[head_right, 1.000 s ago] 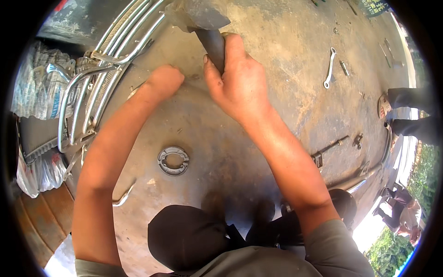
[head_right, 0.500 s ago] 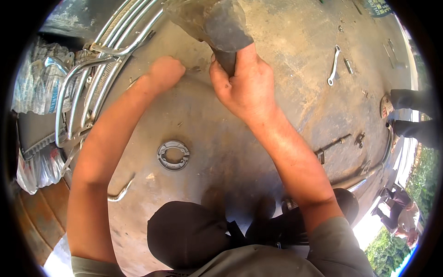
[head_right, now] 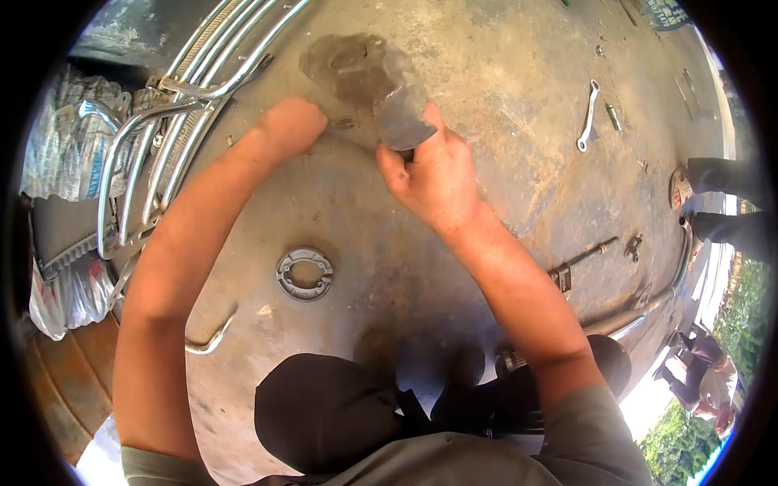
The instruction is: The person disassembles a motorcycle brake plate assembly by removing the brake shoes and then using a hammer and a punch to drive out a metal pin. They handle the brake plate, shoes, and various small springs and components on the concrete floor.
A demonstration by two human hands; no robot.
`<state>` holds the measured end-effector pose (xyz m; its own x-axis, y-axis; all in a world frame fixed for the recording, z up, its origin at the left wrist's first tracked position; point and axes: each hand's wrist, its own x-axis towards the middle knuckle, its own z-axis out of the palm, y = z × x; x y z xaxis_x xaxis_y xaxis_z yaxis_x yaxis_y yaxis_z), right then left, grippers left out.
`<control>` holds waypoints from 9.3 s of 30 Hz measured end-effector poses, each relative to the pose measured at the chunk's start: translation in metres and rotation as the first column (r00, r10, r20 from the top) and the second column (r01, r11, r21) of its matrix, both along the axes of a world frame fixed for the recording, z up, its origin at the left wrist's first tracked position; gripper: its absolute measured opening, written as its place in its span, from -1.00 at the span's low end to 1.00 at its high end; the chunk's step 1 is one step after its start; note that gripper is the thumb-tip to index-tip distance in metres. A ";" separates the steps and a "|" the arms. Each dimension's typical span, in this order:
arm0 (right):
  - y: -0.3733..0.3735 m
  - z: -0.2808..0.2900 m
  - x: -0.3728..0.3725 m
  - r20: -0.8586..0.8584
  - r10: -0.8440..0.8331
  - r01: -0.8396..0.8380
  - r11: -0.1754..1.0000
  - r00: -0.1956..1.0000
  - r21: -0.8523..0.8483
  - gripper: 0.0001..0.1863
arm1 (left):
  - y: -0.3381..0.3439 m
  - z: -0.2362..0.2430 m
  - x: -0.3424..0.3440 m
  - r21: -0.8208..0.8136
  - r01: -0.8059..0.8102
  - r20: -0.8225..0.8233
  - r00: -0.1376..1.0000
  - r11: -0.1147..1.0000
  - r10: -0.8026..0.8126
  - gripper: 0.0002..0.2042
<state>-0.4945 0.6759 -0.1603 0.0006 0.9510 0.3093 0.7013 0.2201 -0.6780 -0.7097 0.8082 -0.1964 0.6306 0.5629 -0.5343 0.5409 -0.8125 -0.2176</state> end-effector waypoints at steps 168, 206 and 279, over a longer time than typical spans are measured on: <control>-0.102 0.094 0.212 -0.873 -0.434 0.328 0.877 0.222 -0.352 -0.79 | -0.072 0.249 0.231 -0.398 -0.166 0.373 0.870 0.902 0.324 -0.66; 0.208 -0.116 0.312 0.400 -0.299 0.425 0.862 0.867 -0.277 -0.37 | 0.288 0.023 0.329 -0.201 0.139 0.745 0.665 0.970 0.059 -0.74; -0.182 -0.066 0.302 0.373 -0.190 0.390 0.710 0.908 -0.587 -0.40 | 0.069 -0.043 0.254 0.231 0.251 0.790 0.515 0.940 -0.331 -0.87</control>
